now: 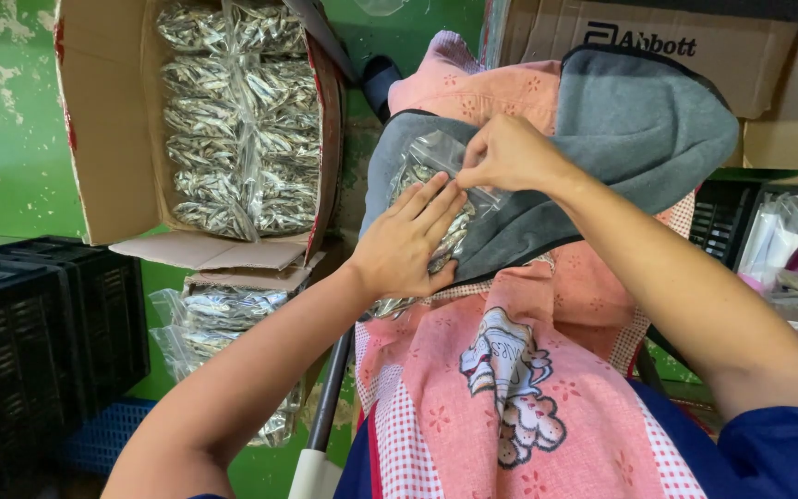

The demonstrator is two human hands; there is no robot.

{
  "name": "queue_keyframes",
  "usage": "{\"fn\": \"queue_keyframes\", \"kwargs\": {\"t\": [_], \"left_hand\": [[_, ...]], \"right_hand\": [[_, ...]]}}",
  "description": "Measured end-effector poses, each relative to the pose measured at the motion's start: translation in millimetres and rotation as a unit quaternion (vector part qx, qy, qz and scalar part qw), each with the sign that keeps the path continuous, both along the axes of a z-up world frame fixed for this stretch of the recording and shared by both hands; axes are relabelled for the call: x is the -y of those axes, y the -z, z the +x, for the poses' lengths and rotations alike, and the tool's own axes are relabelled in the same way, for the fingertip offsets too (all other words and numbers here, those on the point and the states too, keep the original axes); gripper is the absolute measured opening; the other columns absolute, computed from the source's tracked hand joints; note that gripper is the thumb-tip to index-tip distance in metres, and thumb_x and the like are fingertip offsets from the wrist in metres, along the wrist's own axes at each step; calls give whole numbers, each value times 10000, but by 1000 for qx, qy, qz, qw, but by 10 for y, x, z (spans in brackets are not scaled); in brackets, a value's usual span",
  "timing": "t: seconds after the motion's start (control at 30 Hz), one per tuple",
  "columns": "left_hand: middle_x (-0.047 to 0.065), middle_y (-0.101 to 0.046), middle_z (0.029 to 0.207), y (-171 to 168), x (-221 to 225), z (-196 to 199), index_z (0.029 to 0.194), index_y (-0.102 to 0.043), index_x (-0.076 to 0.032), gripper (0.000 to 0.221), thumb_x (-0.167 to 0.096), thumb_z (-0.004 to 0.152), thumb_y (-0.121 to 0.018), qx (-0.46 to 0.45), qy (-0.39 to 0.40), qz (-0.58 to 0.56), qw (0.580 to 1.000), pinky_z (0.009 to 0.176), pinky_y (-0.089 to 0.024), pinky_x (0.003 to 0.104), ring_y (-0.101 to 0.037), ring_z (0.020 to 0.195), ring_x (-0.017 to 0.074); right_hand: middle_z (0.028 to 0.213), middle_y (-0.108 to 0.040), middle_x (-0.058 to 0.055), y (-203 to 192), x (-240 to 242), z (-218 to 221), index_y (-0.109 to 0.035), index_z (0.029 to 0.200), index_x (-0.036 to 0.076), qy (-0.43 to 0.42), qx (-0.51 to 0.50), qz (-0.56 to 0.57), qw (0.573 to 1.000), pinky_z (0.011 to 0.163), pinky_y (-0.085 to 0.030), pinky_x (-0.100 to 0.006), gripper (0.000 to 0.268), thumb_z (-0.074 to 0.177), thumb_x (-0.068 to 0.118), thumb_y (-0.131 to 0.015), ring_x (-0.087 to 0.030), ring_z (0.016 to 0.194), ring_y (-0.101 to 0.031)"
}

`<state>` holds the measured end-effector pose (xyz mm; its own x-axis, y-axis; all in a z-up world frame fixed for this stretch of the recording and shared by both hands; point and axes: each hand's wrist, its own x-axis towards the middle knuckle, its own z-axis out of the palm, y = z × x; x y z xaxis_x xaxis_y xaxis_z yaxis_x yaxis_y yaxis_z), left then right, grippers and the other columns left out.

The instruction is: The person packages small dried fish by placing them into plastic bags and using a heat sealer to seal the bags.

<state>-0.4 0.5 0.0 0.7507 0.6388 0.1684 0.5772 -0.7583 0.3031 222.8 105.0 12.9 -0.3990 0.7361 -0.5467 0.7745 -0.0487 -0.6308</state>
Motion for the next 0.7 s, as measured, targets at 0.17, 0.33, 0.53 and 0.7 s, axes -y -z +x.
{"fn": "queue_keyframes", "kwargs": {"t": [0.17, 0.33, 0.53, 0.7], "left_hand": [[158, -445, 1587, 18, -4, 13, 1548, -417, -3, 920, -524, 815, -610, 0, -8, -4, 1000, 1241, -298, 447, -378, 1509, 332], [159, -450, 1579, 59, 1, 21, 1540, -425, -1, 912, -525, 814, -601, 5, -16, -4, 1000, 1237, -299, 456, -386, 1503, 333], [136, -452, 1572, 53, -7, 19, 1546, -421, -14, 914, -532, 812, -590, 0, -24, -2, 1000, 1241, -289, 445, -400, 1490, 323], [155, -447, 1572, 37, -3, 8, 1540, -419, -3, 905, -523, 816, -574, 9, -28, -3, 1000, 1239, -285, 449, -389, 1500, 330]], "right_hand": [[653, -732, 17, 259, -79, -47, -797, 773, 232, -50, -29, 86, 995, 729, -562, -388, 215, 700, 433, -822, -222, 793, -748], [654, -731, -62, 266, -97, -175, -792, 705, 206, -41, -17, 145, 988, 706, -572, -436, 299, 749, 500, -819, -330, 807, -745], [691, -736, -106, 234, -201, -466, -803, 742, 182, -67, 13, 202, 977, 796, -595, -512, 244, 730, 425, -827, -396, 835, -739], [674, -727, -124, 255, -281, -726, -799, 701, 199, -43, 28, 187, 981, 858, -574, -531, 189, 723, 386, -816, -430, 829, -733]]}}
